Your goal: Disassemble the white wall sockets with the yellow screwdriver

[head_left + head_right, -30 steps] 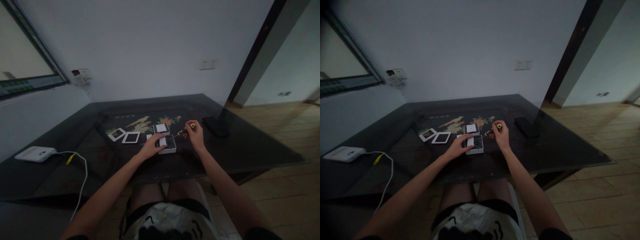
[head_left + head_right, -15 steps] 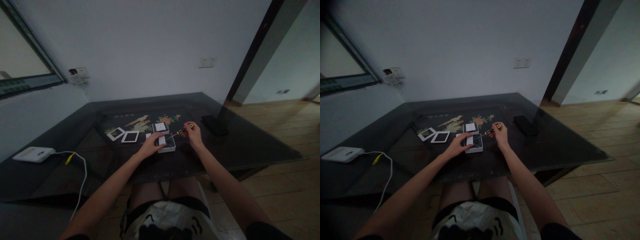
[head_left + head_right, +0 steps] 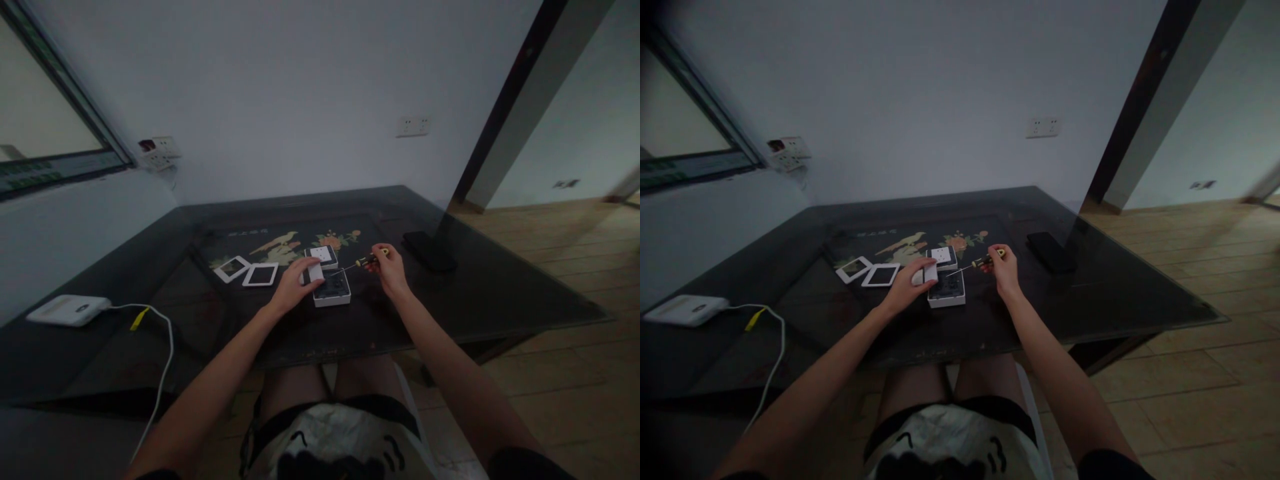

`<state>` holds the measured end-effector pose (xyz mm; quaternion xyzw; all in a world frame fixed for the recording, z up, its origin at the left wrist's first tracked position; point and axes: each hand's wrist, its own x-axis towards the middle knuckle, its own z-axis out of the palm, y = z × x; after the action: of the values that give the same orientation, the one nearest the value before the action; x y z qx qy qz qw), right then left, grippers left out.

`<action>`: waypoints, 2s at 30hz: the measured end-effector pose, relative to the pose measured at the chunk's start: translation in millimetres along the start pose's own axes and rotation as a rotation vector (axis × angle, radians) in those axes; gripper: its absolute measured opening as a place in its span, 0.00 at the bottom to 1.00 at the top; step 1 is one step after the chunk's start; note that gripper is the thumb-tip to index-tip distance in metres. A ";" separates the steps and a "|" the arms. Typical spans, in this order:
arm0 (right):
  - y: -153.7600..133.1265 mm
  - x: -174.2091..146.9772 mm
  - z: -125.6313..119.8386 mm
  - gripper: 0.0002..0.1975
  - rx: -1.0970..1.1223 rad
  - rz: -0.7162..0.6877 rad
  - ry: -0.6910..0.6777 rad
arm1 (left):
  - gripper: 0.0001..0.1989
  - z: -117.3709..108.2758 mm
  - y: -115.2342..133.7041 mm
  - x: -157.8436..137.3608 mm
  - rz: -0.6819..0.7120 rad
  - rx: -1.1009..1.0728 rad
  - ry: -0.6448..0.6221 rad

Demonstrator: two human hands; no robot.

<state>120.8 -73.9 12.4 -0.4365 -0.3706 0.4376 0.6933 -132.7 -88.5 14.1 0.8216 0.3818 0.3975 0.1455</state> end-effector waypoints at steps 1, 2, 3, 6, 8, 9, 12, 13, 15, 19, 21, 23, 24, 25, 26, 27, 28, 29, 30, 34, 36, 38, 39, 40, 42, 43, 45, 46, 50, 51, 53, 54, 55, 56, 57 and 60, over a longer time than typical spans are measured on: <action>-0.7 0.1 -0.6 0.15 0.006 -0.007 -0.002 | 0.21 -5.2 -6.7 0.9 -0.037 0.031 0.035; -1.0 0.3 -1.1 0.15 0.010 -0.009 -0.004 | 0.22 -11.2 -14.7 1.4 -0.081 0.074 0.060; -1.1 0.3 -1.4 0.15 0.013 -0.009 -0.004 | 0.23 -17.6 -23.6 1.3 -0.121 0.119 0.072; -1.0 0.4 -1.3 0.16 0.029 -0.005 0.003 | 0.24 -36.1 -50.3 -2.4 -0.195 0.236 0.011; -1.4 0.2 -0.7 0.17 0.045 -0.002 0.014 | 0.26 -44.5 -63.1 -6.0 -0.231 0.273 -0.069; -1.9 0.1 -0.4 0.18 0.053 0.000 0.018 | 0.27 -47.0 -67.3 -7.7 -0.238 0.274 -0.109; -3.7 -0.6 0.5 0.18 0.078 0.000 0.007 | 0.27 -48.3 -72.4 -11.0 -0.208 0.229 -0.202; -4.3 -1.0 0.7 0.18 0.084 -0.001 -0.001 | 0.27 -47.7 -72.6 -11.6 -0.190 0.212 -0.220; -4.9 -1.6 1.1 0.19 0.092 -0.004 -0.015 | 0.27 -46.7 -72.0 -12.2 -0.164 0.197 -0.245; -4.7 -2.2 1.5 0.23 0.093 -0.010 -0.036 | 0.27 -47.7 -66.8 -11.0 -0.152 0.211 -0.262; -4.5 -1.9 1.4 0.24 0.089 -0.028 -0.048 | 0.25 -47.5 -59.1 -8.7 -0.140 0.222 -0.227; -4.8 -1.1 1.0 0.25 0.078 -0.070 -0.037 | 0.20 -44.6 -46.7 -5.8 -0.111 0.225 -0.148; -5.2 -0.7 0.6 0.25 0.070 -0.104 -0.019 | 0.17 -41.7 -39.0 -4.5 -0.088 0.217 -0.102; -5.9 -0.3 0.0 0.24 0.059 -0.145 0.007 | 0.15 -38.0 -30.9 -3.5 -0.060 0.199 -0.068; -6.8 -0.3 -0.6 0.23 0.042 -0.192 0.037 | 0.14 -33.4 -22.7 -2.8 -0.027 0.169 -0.053; -7.9 -0.5 -1.3 0.21 0.019 -0.239 0.066 | 0.14 -28.3 -14.8 -2.7 0.006 0.133 -0.056; -9.3 -1.2 -1.8 0.19 -0.011 -0.282 0.086 | 0.14 -22.9 -7.8 -3.1 0.034 0.094 -0.073; -10.7 -2.3 -2.2 0.18 -0.046 -0.317 0.095 | 0.14 -17.4 -1.8 -3.9 0.055 0.059 -0.096; -12.2 -3.8 -2.4 0.17 -0.081 -0.345 0.092 | 0.16 -12.3 2.8 -5.0 0.067 0.029 -0.122; -17.1 -10.8 -0.3 0.17 -0.182 -0.392 0.022 | 0.23 1.6 9.3 -9.2 0.064 -0.020 -0.211; -18.6 -12.9 1.4 0.17 -0.205 -0.402 0.007 | 0.26 3.9 8.2 -10.3 0.054 -0.023 -0.237; -19.4 -13.7 2.6 0.16 -0.217 -0.407 0.005 | 0.28 4.3 6.8 -10.9 0.044 -0.024 -0.260; -19.5 -13.9 2.9 0.16 -0.219 -0.408 0.004 | 0.28 4.2 6.4 -11.1 0.038 -0.025 -0.272; -19.4 -14.2 3.1 0.16 -0.220 -0.408 0.002 | 0.28 4.1 6.2 -11.2 0.030 -0.025 -0.283; -18.8 -15.2 2.8 0.16 -0.221 -0.410 -0.007 | 0.29 4.1 6.3 -11.2 0.019 -0.025 -0.297; -18.7 -15.9 2.4 0.15 -0.224 -0.414 -0.010 | 0.29 4.3 6.5 -11.2 0.015 -0.024 -0.300; -20.0 -17.4 2.0 0.16 -0.245 -0.430 -0.019 | 0.29 4.8 6.7 -11.1 0.010 -0.021 -0.302; -22.1 -18.0 2.4 0.16 -0.267 -0.442 -0.033 | 0.29 5.1 6.7 -11.1 0.008 -0.021 -0.300; -42.2 -16.6 14.1 0.15 -0.466 -0.569 -0.222 | 0.29 6.7 5.0 -10.9 0.005 -0.020 -0.288; -49.2 -15.4 20.2 0.14 -0.549 -0.613 -0.303 | 0.29 7.1 4.5 -10.9 0.006 -0.020 -0.284; -62.2 -12.6 34.8 0.15 -0.709 -0.663 -0.461 | 0.29 7.6 4.0 -11.0 0.009 -0.022 -0.277; -67.3 -11.4 42.4 0.14 -0.771 -0.677 -0.520 | 0.29 7.7 3.9 -11.0 0.010 -0.021 -0.275; -71.2 -10.4 49.5 0.14 -0.829 -0.686 -0.554 | 0.29 7.7 4.0 -11.1 0.010 -0.019 -0.274; -73.7 -9.9 55.6 0.13 -0.884 -0.695 -0.564 | 0.29 7.5 4.3 -11.1 0.010 -0.015 -0.274; -75.0 -10.1 60.5 0.12 -0.934 -0.701 -0.548 | 0.29 7.3 4.6 -11.0 0.009 -0.010 -0.276; -76.0 -14.3 67.9 0.10 -1.076 -0.698 -0.399 | 0.29 6.7 5.3 -10.7 0.003 0.000 -0.283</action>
<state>76.6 -86.0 104.5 -0.4868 -0.7774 0.0143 0.3981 -129.1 -99.5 6.8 0.8699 0.3563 0.2780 0.1975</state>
